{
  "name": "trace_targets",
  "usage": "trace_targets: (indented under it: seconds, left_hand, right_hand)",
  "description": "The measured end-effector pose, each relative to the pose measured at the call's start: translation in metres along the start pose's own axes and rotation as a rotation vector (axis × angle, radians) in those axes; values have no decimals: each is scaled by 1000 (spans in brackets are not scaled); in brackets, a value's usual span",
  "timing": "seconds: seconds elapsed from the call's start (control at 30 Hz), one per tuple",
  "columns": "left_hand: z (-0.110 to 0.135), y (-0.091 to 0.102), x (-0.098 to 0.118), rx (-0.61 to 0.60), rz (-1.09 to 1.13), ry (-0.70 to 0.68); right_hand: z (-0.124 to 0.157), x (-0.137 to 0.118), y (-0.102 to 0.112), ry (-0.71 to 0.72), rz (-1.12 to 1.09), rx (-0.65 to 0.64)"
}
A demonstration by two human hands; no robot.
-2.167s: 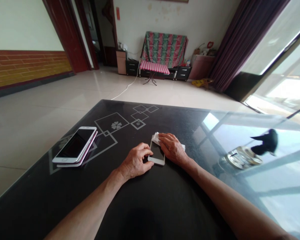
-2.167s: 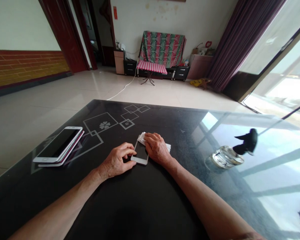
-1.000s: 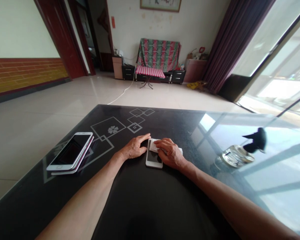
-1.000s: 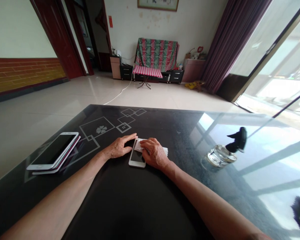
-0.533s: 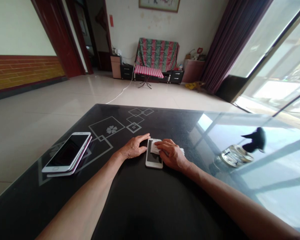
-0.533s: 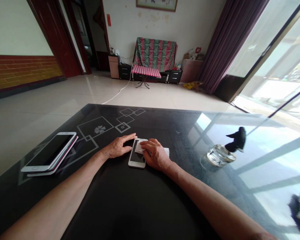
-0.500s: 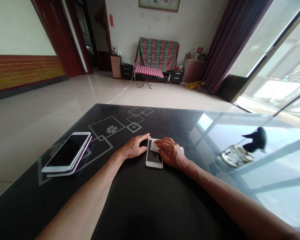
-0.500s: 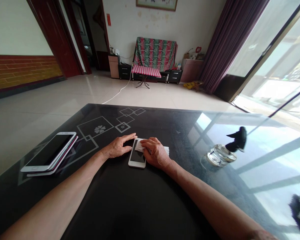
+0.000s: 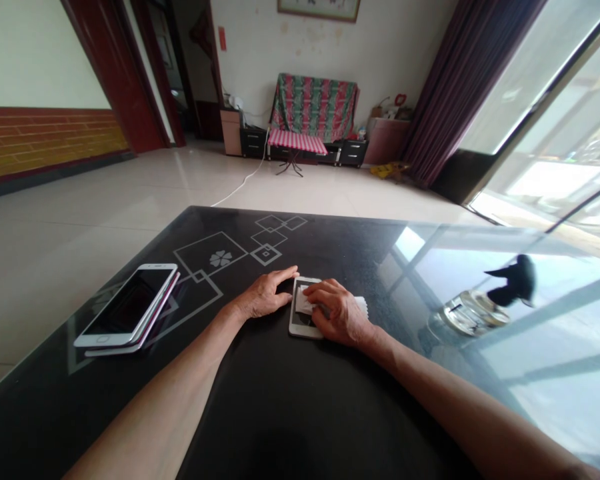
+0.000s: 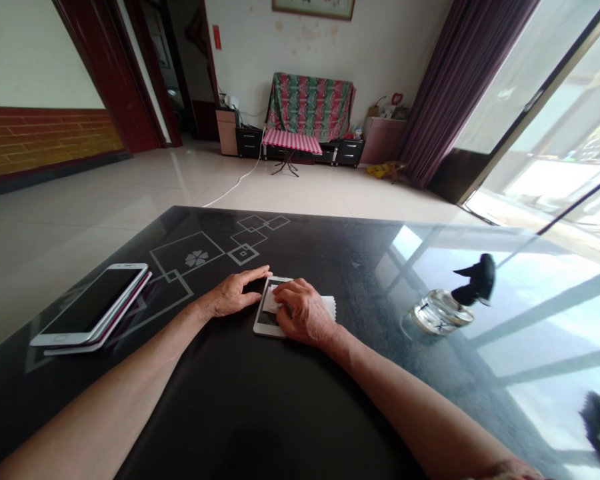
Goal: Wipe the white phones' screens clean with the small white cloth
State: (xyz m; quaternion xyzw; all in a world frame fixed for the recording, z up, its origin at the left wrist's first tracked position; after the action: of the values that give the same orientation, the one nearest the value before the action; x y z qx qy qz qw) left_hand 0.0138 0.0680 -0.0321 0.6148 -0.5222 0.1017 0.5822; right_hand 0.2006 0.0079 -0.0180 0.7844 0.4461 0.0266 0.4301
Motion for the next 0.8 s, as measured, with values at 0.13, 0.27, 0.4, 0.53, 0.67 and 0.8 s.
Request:
trace_targets:
  seconds: [0.13, 0.27, 0.4, 0.53, 0.67, 0.8]
  left_hand:
    - [0, 2, 2, -12, -8, 8]
    - [0, 2, 2, -14, -8, 5]
    - [0, 1, 0, -10, -6, -7]
    - [-1, -1, -2, -3, 5, 16]
    - [-1, 0, -2, -3, 8, 29]
    - [0, 0, -1, -14, 27, 17]
  right_hand:
    - [2, -20, 0, 37, -33, -64]
    - [2, -23, -1, 65, -45, -97]
    - [-2, -7, -5, 24, 38, -33]
    - [-8, 13, -8, -6, 101, -7]
    - [-10, 22, -6, -27, 90, 21]
    - [-6, 9, -1, -41, 13, 11]
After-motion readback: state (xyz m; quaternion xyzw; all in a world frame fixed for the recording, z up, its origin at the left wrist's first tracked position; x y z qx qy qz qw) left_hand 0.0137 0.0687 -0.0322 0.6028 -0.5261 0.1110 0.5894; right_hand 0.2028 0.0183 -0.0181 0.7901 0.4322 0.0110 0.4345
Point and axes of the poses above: each hand's wrist, its own z-axis away from the middle knuckle, its own y-axis out of the back of the hand, x = y × z, the point moved 2 cm from there along -z, towards the middle knuckle, and after that the axes turned 6 degrees about x, right-handed, at the moved point
